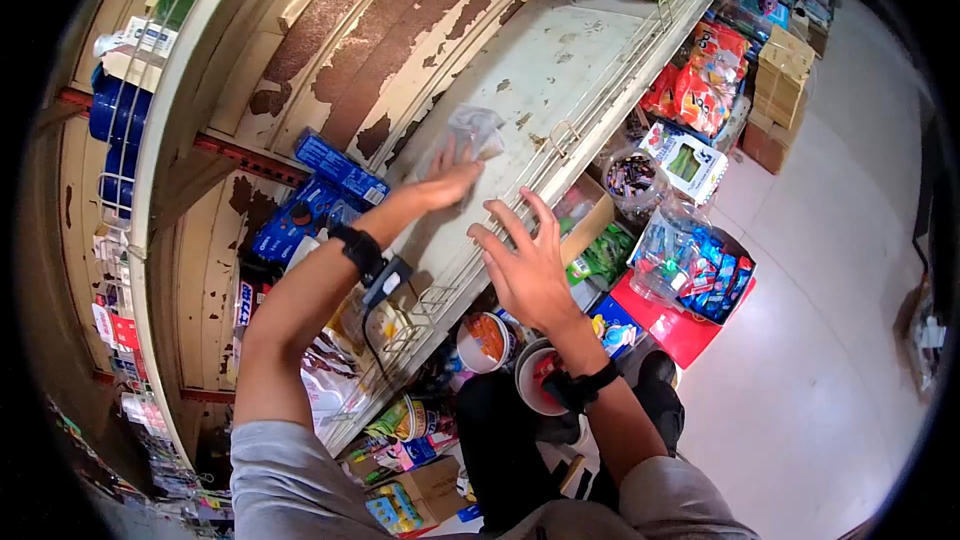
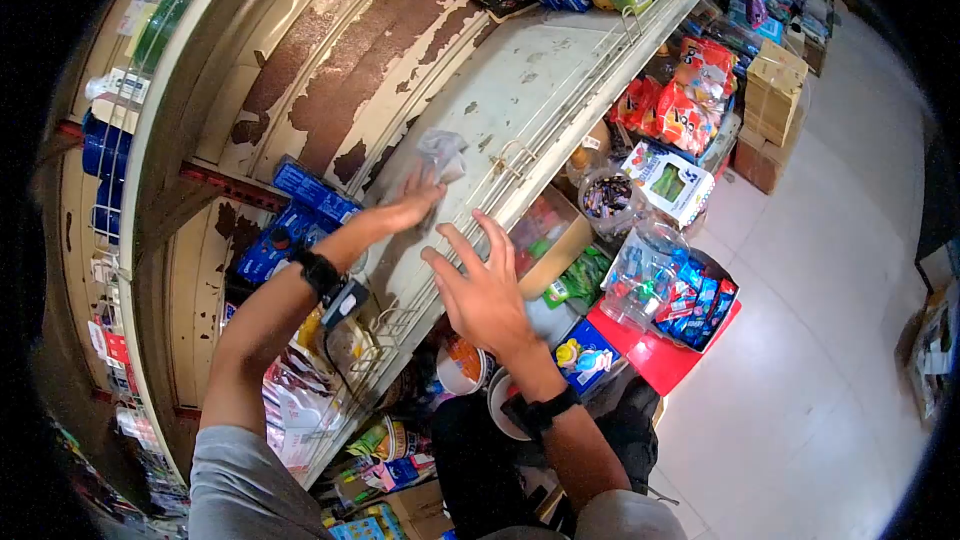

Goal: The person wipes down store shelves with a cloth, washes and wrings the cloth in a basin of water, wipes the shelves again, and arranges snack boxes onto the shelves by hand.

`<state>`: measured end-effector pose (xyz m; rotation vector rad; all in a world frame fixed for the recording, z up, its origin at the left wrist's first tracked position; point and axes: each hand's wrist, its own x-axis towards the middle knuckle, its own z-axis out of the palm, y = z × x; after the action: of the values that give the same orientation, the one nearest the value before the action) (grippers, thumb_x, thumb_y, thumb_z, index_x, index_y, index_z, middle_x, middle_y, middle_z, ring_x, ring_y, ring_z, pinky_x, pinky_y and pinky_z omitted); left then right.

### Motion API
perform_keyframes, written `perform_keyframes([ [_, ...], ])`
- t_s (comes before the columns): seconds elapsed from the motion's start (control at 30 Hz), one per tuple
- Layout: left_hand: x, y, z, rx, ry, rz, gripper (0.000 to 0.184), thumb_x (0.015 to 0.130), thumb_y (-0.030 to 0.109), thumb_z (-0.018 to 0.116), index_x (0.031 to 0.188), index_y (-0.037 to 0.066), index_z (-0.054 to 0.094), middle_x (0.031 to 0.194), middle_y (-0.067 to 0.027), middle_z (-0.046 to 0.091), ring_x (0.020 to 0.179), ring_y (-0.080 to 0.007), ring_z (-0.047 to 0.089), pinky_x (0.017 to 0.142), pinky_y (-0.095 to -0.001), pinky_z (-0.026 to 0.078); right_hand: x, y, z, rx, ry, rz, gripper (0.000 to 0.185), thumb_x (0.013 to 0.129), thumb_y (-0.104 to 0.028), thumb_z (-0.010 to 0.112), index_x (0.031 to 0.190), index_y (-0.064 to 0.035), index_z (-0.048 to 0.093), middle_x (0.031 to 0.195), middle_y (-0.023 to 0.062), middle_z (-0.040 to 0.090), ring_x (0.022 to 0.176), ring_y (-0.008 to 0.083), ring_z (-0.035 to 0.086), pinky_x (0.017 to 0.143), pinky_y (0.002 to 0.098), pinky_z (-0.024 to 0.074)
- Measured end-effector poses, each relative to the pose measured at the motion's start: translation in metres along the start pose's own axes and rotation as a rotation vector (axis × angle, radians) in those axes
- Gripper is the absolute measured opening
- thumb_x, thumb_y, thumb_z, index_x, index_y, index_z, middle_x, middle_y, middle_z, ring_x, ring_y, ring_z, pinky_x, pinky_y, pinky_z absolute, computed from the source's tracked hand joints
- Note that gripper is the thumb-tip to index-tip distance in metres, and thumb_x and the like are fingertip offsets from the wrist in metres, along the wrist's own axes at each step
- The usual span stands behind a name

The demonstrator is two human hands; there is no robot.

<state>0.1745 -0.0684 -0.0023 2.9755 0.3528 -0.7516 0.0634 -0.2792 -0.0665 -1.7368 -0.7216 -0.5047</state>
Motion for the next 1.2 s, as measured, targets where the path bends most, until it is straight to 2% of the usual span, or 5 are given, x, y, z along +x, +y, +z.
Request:
perform_keyframes([
  [0.23, 0.018, 0.035, 0.015, 0.244, 0.081, 0.471, 0.063, 0.101, 0.047, 0.027, 0.157, 0.032, 0.001, 0.162, -0.0187, -0.014, 0.147, -0.0459, -0.008, 0.118, -0.0554, -0.002, -0.002, -0.003, 0.005, 0.028, -0.014, 0.056, 0.033, 0.086, -0.012, 0.063, 0.118, -0.0117, 0.063, 0.140, 0.0115, 0.045, 0.135, 0.0447, 0.029, 0.112, 0.0559, 0.0275],
  [0.57, 0.148, 0.023, -0.045, -0.042, 0.209, 0.254, 0.067, 0.100, 0.053, 0.028, 0.157, 0.030, 0.003, 0.163, -0.0134, -0.011, 0.149, -0.0382, -0.010, 0.120, -0.0513, -0.001, -0.001, 0.009, 0.005, 0.046, -0.040, 0.024, 0.036, 0.082, -0.012, 0.064, 0.119, -0.0131, 0.063, 0.141, 0.0102, 0.044, 0.135, 0.0446, 0.030, 0.113, 0.0575, 0.0257],
  [0.87, 0.028, 0.067, -0.016, 0.115, 0.137, 0.392, 0.067, 0.099, 0.055, 0.030, 0.158, 0.030, 0.008, 0.164, -0.0135, -0.007, 0.149, -0.0400, -0.004, 0.119, -0.0532, 0.000, -0.002, 0.003, 0.006, -0.003, 0.006, 0.008, 0.034, 0.085, -0.013, 0.063, 0.118, -0.0143, 0.064, 0.139, 0.0102, 0.046, 0.134, 0.0431, 0.031, 0.111, 0.0567, 0.0277],
  [1.07, -0.017, 0.041, -0.010, 0.039, -0.050, 0.683, 0.065, 0.103, 0.049, 0.032, 0.151, 0.004, 0.031, 0.163, -0.0154, -0.003, 0.149, -0.0396, -0.002, 0.120, -0.0502, 0.008, -0.001, -0.003, 0.003, -0.003, -0.007, 0.010, 0.031, 0.089, -0.014, 0.058, 0.120, -0.0127, 0.063, 0.139, 0.0123, 0.045, 0.133, 0.0441, 0.031, 0.108, 0.0563, 0.0298],
  [1.2, 0.016, 0.030, -0.018, 0.122, 0.071, 0.675, 0.063, 0.103, 0.048, 0.033, 0.155, 0.013, 0.024, 0.163, -0.0176, -0.002, 0.150, -0.0362, 0.000, 0.121, -0.0471, 0.006, 0.000, -0.001, 0.002, -0.002, -0.048, 0.020, 0.033, 0.088, -0.014, 0.059, 0.121, -0.0132, 0.062, 0.139, 0.0123, 0.045, 0.133, 0.0447, 0.031, 0.107, 0.0569, 0.0308],
])
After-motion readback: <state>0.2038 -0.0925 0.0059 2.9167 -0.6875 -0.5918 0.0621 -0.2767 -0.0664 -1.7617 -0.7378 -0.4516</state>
